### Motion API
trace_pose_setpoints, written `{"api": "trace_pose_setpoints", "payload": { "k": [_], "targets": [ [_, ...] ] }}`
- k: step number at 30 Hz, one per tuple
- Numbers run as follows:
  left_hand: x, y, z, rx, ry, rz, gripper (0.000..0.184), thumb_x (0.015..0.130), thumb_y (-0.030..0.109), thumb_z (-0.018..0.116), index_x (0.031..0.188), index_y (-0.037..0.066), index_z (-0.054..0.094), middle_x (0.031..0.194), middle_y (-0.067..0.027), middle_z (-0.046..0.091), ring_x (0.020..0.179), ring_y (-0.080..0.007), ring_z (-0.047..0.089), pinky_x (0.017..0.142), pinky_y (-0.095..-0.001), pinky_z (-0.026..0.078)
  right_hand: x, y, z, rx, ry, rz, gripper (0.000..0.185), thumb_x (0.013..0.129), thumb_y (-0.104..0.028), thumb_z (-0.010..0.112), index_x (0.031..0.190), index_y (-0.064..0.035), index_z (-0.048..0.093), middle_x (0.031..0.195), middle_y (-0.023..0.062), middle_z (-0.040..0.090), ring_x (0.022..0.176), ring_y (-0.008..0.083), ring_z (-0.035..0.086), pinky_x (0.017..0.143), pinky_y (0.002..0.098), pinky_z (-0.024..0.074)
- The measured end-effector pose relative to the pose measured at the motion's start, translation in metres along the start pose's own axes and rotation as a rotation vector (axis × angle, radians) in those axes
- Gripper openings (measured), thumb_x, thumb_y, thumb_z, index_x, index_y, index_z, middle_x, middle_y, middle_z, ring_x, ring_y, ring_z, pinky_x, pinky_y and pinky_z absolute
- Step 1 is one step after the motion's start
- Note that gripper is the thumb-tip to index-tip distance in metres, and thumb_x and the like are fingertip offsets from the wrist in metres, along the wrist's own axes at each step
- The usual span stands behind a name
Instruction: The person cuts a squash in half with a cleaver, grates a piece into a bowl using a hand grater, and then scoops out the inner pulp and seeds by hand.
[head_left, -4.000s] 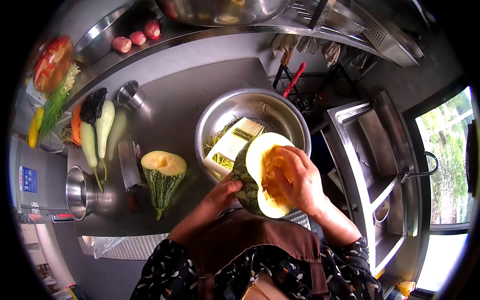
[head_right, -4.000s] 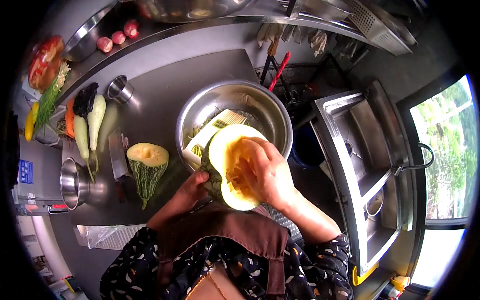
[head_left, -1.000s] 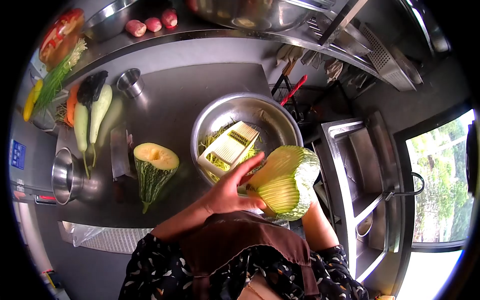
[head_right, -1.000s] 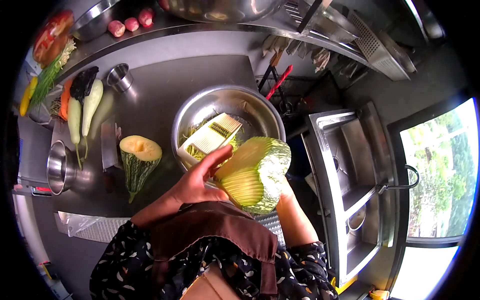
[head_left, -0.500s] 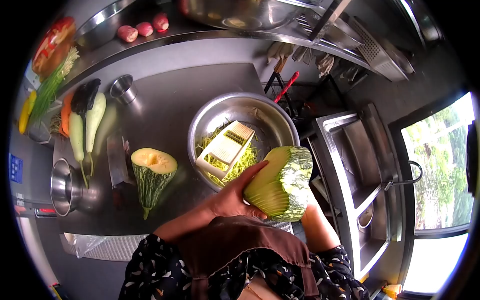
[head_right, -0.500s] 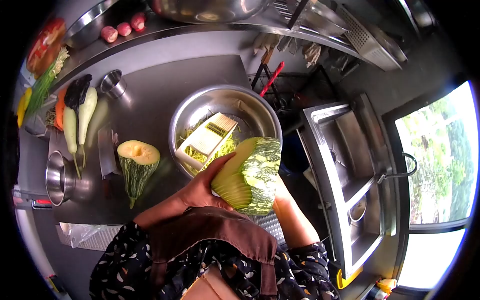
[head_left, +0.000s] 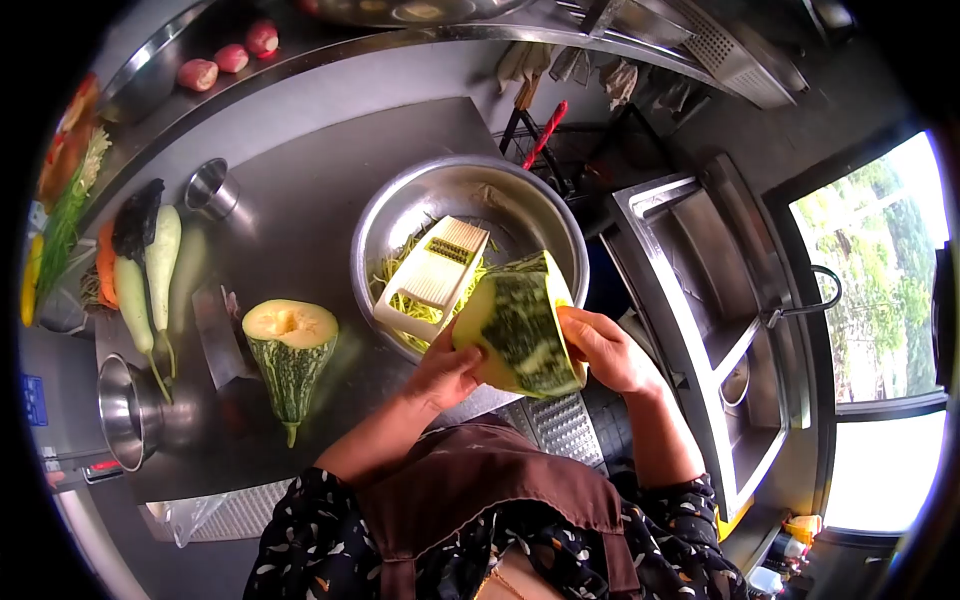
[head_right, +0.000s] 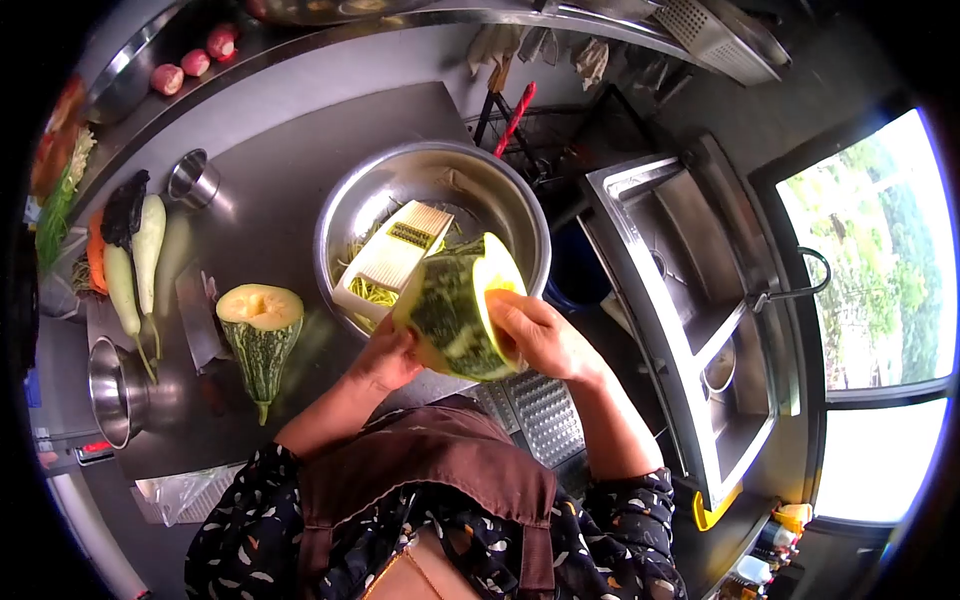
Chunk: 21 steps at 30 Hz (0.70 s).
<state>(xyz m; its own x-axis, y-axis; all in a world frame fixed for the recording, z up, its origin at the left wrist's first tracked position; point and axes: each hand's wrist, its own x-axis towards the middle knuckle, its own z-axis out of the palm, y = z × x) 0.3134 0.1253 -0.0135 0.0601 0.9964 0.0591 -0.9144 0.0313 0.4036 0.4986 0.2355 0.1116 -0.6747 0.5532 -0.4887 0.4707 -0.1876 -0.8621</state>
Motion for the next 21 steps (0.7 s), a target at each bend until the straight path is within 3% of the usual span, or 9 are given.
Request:
{"api": "trace_pose_setpoints", "payload": {
  "k": [2,3,4,6,7,10,16,21],
  "targets": [
    [-0.001,0.001,0.009,-0.153,0.09,-0.11,0.071,0.077,0.024,0.075,0.134,0.007,0.036,0.124,-0.0096,0.051,0.116,-0.0238,0.051,0.091,-0.0415,0.05,0.001,0.005,0.007,0.111,0.021,-0.056,0.046,0.096,-0.042,0.044,0.112,0.0,0.055,0.085,0.0012,0.058,0.078,0.0099,0.052,0.069,0.0247,0.0444],
    [0.0,0.002,0.015,-0.119,0.077,-0.089,0.065,0.08,0.029,0.072,0.131,0.007,0.038,0.122,-0.0102,0.052,0.112,-0.0248,0.054,0.088,-0.045,0.052,-0.002,-0.003,0.016,0.011,0.053,-0.262,0.054,0.092,-0.048,0.05,0.117,0.0001,0.053,0.096,0.0051,0.061,0.088,0.0139,0.056,0.077,0.0271,0.0459],
    [-0.001,0.002,0.017,-0.121,0.078,-0.091,0.065,0.08,0.029,0.072,0.131,0.007,0.038,0.122,-0.0102,0.052,0.112,-0.0248,0.054,0.088,-0.045,0.052,-0.005,-0.007,0.018,0.034,-0.043,-0.293,0.058,0.085,-0.043,0.063,0.122,0.0005,0.05,0.108,0.008,0.061,0.097,0.0158,0.056,0.084,0.0295,0.0456],
    [-0.001,0.003,0.019,-0.065,0.147,-0.132,0.065,0.08,0.028,0.072,0.131,0.006,0.038,0.122,-0.0107,0.052,0.109,-0.0242,0.056,0.087,-0.0424,0.053,-0.005,-0.005,0.025,-0.179,0.043,-0.401,0.061,0.077,-0.031,0.075,0.122,0.0006,0.049,0.109,0.0076,0.061,0.098,0.0145,0.056,0.086,0.0294,0.0455],
    [0.001,0.004,0.022,-0.07,0.146,-0.128,0.065,0.08,0.028,0.072,0.131,0.006,0.038,0.122,-0.0107,0.052,0.109,-0.0242,0.056,0.087,-0.0424,0.053,-0.006,-0.005,0.03,-0.04,0.055,-0.36,0.06,0.074,-0.02,0.078,0.122,0.0002,0.049,0.109,0.0074,0.061,0.098,0.0137,0.056,0.087,0.0286,0.0454],
    [0.006,0.012,0.035,0.084,0.202,-0.127,0.065,0.081,0.029,0.071,0.131,0.005,0.038,0.121,-0.0107,0.052,0.107,-0.0233,0.057,0.086,-0.0411,0.053,-0.005,0.005,0.027,0.102,0.082,-0.277,0.055,0.075,-0.017,0.077,0.12,0.0001,0.05,0.108,0.0066,0.062,0.098,0.0122,0.056,0.087,0.0276,0.0452],
    [0.014,0.017,0.054,0.267,0.151,-0.047,0.066,0.083,0.028,0.069,0.134,0.006,0.034,0.121,-0.0098,0.051,0.107,-0.0215,0.056,0.086,-0.0404,0.053,-0.011,0.011,0.018,0.168,0.068,-0.394,0.053,0.075,-0.016,0.077,0.118,0.0023,0.051,0.109,0.0066,0.061,0.099,0.0131,0.057,0.089,0.0275,0.0442],
    [0.031,0.001,0.064,0.276,0.121,-0.064,0.061,0.088,0.033,0.061,0.137,0.011,0.031,0.128,-0.0064,0.045,0.116,-0.0198,0.048,0.09,-0.0403,0.05,-0.016,0.02,-0.017,0.266,0.149,-0.461,0.05,0.075,-0.018,0.078,0.114,0.0011,0.054,0.106,0.0055,0.063,0.096,0.0123,0.058,0.088,0.0273,0.0445]
  ]
}}
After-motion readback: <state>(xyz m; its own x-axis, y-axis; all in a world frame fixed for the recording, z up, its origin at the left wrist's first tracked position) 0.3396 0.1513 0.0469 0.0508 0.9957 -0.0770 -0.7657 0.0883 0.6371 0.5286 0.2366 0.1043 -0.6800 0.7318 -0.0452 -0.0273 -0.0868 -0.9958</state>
